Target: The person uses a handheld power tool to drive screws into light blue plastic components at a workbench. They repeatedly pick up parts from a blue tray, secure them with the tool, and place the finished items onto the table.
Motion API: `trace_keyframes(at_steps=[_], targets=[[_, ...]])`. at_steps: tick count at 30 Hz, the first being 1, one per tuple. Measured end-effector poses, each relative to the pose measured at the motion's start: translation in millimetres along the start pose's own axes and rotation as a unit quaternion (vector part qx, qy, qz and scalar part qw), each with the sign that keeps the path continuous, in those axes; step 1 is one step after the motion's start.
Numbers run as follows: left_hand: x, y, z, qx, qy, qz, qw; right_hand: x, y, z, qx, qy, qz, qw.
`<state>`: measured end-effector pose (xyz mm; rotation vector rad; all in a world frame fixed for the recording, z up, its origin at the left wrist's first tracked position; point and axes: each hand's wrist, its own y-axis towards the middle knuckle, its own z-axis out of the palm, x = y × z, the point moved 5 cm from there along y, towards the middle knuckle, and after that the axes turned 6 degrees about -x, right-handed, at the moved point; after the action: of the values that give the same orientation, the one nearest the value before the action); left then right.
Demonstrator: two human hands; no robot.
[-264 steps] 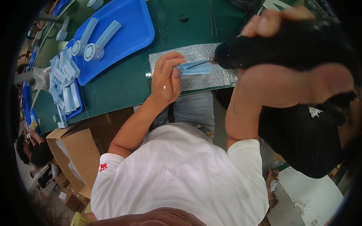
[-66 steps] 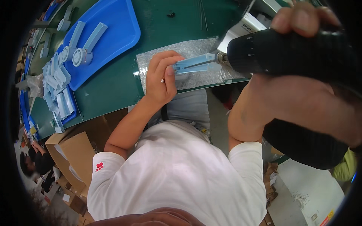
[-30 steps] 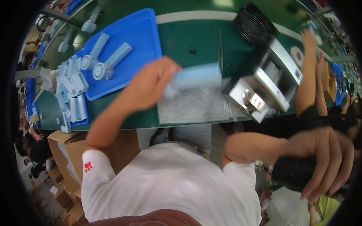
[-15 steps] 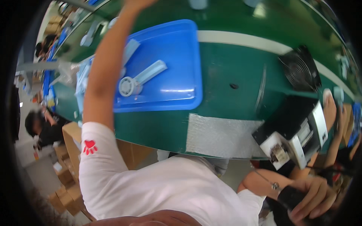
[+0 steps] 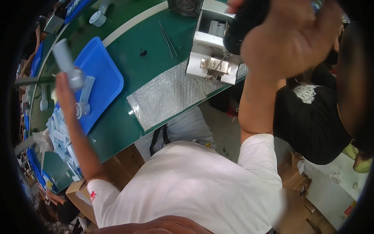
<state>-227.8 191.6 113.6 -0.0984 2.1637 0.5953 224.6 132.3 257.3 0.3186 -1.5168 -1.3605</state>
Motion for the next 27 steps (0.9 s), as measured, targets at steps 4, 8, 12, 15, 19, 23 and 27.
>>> trace_keyframes(at_steps=[4, 8, 12, 15, 19, 23, 27], targets=[[-79.5, -132.8, 83.1, 0.109, -0.161, -0.060, 0.979, 3.8, -19.9, -12.7, -0.028, -0.007, 0.056, 0.998], [-97.4, -193.9, 133.7, 0.048, -0.202, 0.053, 0.977, -20.0, -32.2, -38.9, 0.101, 0.384, 0.293, 0.870], [-107.0, -212.9, 145.6, 0.072, -0.131, 0.203, 0.968, 3.0, -28.4, -45.0, 0.137, 0.486, 0.271, 0.819], [-108.8, -218.0, 145.0, 0.057, -0.147, 0.207, 0.966, -10.8, -30.9, -40.4, 0.111, 0.439, 0.290, 0.843], [-108.9, -218.5, 146.6, 0.067, -0.152, 0.211, 0.963, -21.4, -45.6, -20.0, 0.037, 0.391, 0.303, 0.868], [-106.8, -217.8, 146.6, 0.071, -0.159, 0.211, 0.962, -29.8, -56.6, -18.5, 0.007, 0.314, 0.303, 0.900], [-105.1, -217.6, 146.6, 0.070, -0.156, 0.220, 0.960, -25.0, -57.9, -23.9, 0.025, 0.371, 0.310, 0.875]])
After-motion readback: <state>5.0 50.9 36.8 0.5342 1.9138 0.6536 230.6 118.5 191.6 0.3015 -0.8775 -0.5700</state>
